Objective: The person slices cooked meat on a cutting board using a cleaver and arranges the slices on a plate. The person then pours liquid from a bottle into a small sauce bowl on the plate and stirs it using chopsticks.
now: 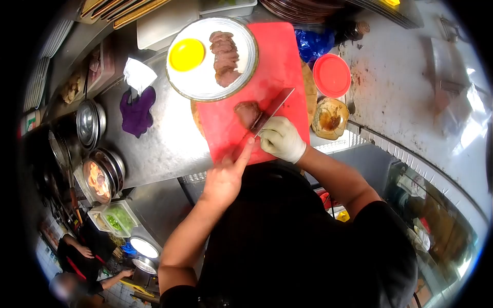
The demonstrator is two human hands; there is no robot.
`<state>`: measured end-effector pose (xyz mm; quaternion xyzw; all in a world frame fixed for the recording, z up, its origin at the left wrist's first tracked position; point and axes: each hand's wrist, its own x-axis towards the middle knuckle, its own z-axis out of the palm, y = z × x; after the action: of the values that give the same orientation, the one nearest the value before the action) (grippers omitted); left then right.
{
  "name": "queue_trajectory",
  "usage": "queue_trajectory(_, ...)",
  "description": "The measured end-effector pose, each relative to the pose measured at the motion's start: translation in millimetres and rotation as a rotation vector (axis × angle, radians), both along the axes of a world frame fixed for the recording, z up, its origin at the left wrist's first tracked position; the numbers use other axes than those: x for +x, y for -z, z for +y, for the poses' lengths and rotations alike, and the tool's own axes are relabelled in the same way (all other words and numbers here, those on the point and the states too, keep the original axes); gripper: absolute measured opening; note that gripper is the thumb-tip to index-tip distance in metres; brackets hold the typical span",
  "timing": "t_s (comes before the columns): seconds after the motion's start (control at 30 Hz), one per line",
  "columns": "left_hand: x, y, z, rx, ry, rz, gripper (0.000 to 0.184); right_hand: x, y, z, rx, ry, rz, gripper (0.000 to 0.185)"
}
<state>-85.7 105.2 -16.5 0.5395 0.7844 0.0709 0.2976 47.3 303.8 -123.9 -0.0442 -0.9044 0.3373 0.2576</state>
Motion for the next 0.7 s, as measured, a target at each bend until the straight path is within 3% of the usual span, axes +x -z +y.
queue_trajectory(0.23,3,-53,-21,0.037,0.015,0.043,0.094,-2,-6,-2,0.120,0.088,0.054,0.026)
queue_trajectory(0.7,5,-64,-33,0.038,0.048,0.106,0.092,-4,7,-2,0.115,0.041,-0.015,0.025)
